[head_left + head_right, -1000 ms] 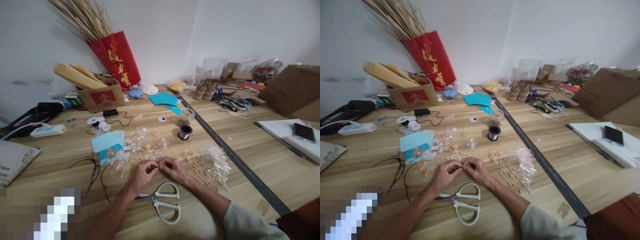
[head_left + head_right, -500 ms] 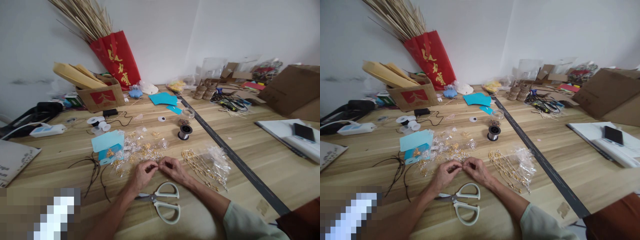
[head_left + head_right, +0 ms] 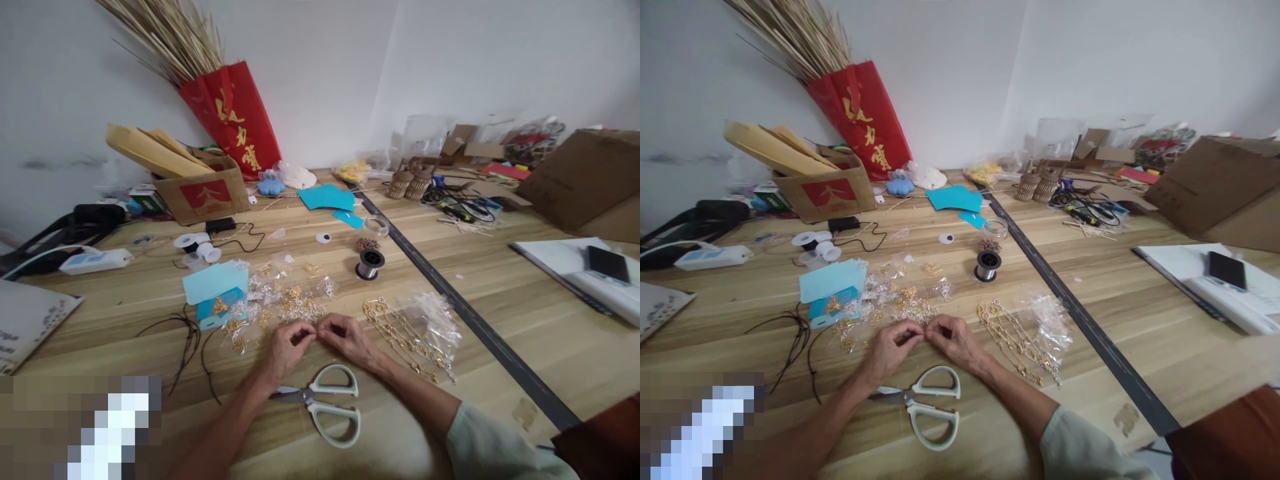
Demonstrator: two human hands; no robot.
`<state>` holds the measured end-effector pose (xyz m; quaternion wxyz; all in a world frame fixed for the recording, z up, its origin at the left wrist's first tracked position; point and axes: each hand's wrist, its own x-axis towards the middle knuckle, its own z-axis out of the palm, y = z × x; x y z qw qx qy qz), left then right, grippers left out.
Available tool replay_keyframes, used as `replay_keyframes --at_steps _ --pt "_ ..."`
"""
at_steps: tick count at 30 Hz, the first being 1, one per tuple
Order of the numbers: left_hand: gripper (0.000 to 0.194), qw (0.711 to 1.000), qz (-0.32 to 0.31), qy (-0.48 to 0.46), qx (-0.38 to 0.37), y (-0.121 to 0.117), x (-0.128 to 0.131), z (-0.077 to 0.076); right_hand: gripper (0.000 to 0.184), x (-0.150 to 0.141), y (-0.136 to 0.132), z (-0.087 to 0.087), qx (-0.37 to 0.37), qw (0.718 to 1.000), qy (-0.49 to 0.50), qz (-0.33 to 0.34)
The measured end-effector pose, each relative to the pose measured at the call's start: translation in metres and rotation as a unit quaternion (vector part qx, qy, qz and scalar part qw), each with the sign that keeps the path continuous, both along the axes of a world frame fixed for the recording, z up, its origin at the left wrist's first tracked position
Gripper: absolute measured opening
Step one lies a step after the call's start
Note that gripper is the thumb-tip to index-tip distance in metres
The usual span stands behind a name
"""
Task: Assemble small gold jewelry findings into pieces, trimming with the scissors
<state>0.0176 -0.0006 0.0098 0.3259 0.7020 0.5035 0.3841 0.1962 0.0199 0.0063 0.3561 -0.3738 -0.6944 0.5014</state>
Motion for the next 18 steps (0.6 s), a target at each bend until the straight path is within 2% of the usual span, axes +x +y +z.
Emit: replay_keyframes --at_steps 13,18 --pt "0.011 1.000 -0.001 0.011 0.004 -0.0016 -0.0001 0.0034 0.021 -0.0004 -0.0005 -0.0017 -0.025 0.999 0.015 -0.019" --pt "0.011 1.000 -0.001 0.016 0.020 -0.0012 -0.0002 0.0003 0.019 -0.0004 -0.0027 0.0029 0.005 0.998 0.002 -0.065"
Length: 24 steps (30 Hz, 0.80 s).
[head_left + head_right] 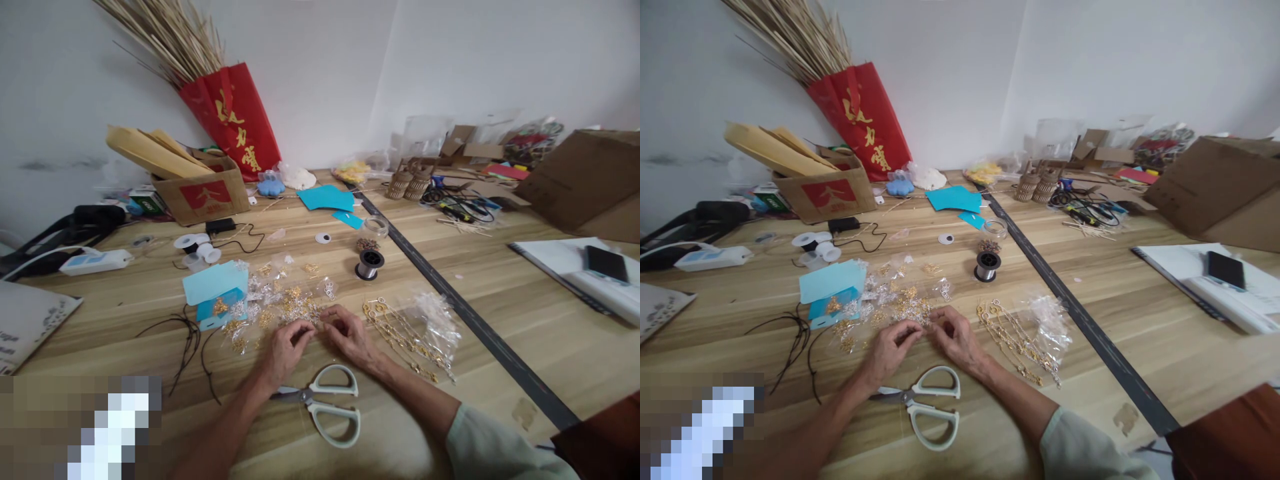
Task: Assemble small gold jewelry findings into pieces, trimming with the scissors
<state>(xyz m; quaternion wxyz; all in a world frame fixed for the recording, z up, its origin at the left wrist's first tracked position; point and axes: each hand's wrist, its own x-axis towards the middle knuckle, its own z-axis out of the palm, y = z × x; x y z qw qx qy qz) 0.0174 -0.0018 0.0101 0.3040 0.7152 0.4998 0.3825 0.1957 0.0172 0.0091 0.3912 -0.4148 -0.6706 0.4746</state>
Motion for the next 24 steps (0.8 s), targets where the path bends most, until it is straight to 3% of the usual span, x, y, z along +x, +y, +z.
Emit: replay_keyframes --at_steps 6,11,16,24 --pt "0.011 0.999 -0.003 0.025 0.038 -0.0022 0.0005 -0.0016 0.016 -0.0016 -0.0058 0.0048 0.051 0.998 -0.007 -0.023" --pt "0.013 0.999 -0.006 0.024 0.048 -0.0026 0.0007 -0.0042 0.018 -0.0052 -0.0078 0.0013 0.074 0.997 -0.032 0.010" --pt "0.013 0.998 -0.010 0.025 0.054 -0.0022 0.0017 -0.0040 0.004 -0.0042 -0.0046 -0.0041 0.094 0.994 -0.046 0.031" --pt "0.013 0.998 -0.013 0.038 0.057 -0.0017 0.0001 -0.0091 0.006 -0.0025 -0.0028 -0.0039 0.041 0.998 -0.027 0.035"
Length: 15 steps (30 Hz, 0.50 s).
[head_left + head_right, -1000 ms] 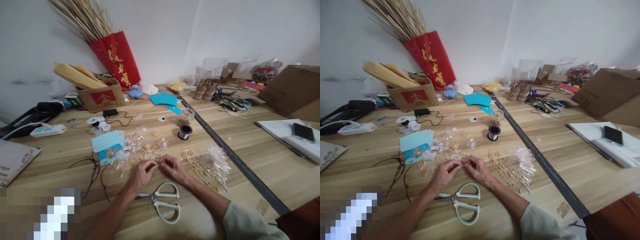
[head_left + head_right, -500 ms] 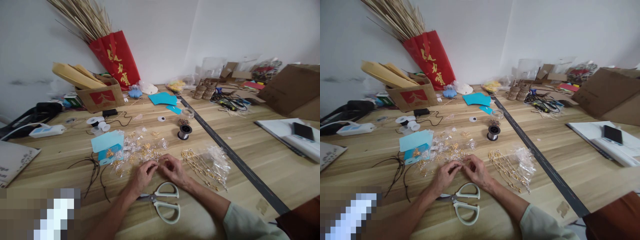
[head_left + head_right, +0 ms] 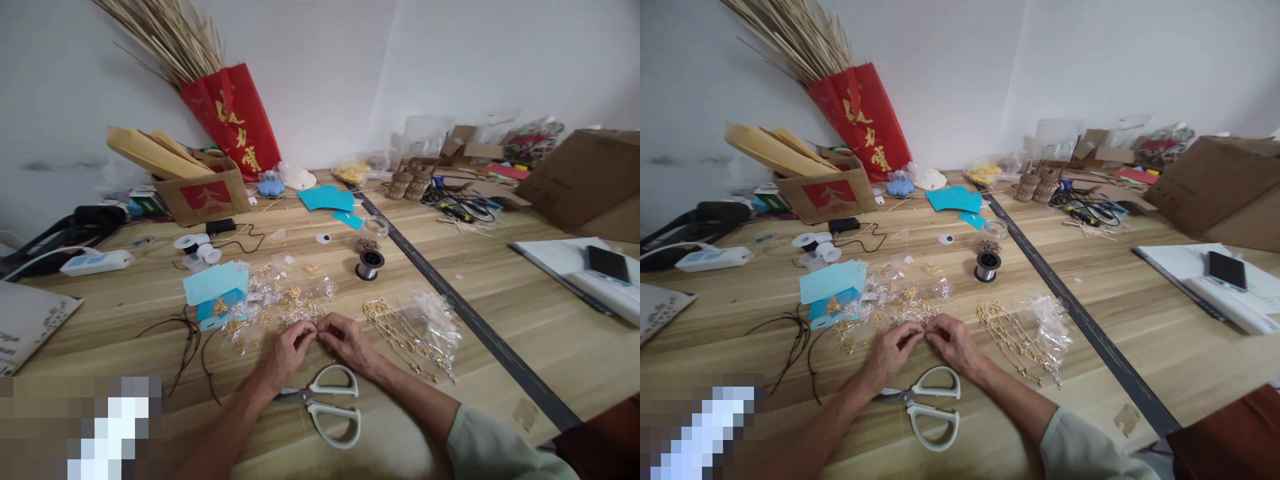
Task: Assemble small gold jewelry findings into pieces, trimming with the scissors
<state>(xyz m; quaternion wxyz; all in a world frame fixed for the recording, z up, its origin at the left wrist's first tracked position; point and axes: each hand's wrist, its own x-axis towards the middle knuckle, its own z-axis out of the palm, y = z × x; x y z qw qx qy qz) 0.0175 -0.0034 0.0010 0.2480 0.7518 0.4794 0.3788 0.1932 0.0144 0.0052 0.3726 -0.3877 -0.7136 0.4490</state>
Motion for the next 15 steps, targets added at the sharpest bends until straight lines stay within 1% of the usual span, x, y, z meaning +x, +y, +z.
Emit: replay_keyframes --at_steps 3,8,15 --pt "0.014 1.000 0.000 0.005 0.001 0.0002 0.0002 -0.0006 0.009 -0.0001 0.0001 -0.0020 -0.024 0.999 0.020 0.009" --pt "0.014 1.000 0.002 0.004 -0.007 -0.0001 0.0008 0.0022 0.014 0.0000 0.0004 -0.0038 -0.013 1.000 0.018 0.001" --pt "0.012 1.000 0.007 0.018 -0.022 -0.0014 0.0003 0.0051 0.015 0.0017 0.0001 -0.0001 0.051 0.999 -0.006 -0.003"
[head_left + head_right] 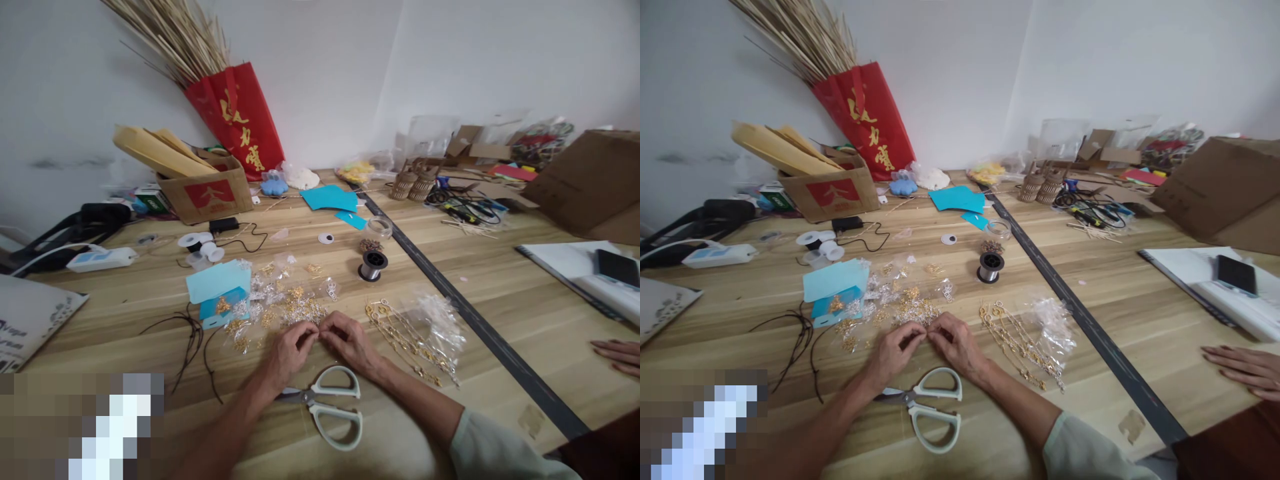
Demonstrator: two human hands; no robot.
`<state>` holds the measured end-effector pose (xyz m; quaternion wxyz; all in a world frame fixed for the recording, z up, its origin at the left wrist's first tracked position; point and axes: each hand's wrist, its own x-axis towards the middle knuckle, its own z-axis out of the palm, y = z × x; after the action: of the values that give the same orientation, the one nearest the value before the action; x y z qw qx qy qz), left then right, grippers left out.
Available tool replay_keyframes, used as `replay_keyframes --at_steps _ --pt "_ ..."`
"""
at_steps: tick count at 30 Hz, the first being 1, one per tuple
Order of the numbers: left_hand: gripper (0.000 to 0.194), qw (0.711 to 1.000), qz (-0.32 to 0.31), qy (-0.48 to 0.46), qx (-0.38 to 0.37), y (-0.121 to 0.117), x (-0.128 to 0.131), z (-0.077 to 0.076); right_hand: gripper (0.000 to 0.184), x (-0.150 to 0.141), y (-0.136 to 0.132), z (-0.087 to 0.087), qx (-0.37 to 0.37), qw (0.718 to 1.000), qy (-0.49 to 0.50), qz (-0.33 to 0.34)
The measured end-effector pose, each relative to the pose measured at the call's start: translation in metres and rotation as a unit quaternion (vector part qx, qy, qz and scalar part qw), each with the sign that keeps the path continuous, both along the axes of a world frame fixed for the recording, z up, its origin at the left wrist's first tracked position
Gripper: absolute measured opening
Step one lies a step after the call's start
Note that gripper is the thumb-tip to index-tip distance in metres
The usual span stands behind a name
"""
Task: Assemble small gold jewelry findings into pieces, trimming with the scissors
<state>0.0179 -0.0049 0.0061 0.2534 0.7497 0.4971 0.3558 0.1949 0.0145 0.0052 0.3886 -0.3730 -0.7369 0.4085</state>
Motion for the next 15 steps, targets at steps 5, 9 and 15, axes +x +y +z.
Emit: replay_keyframes --at_steps 5,9,15 --pt "0.010 1.000 -0.006 -0.010 0.007 0.000 0.002 0.001 0.015 0.000 -0.001 -0.001 -0.028 0.999 0.019 0.001" --pt "0.011 0.999 0.016 -0.033 0.008 -0.001 0.002 0.005 0.016 0.000 0.000 -0.006 -0.045 0.999 0.022 0.009" --pt "0.014 0.987 0.127 -0.102 -0.002 0.005 -0.011 0.007 0.014 0.000 0.001 -0.004 -0.029 0.999 -0.005 0.020"
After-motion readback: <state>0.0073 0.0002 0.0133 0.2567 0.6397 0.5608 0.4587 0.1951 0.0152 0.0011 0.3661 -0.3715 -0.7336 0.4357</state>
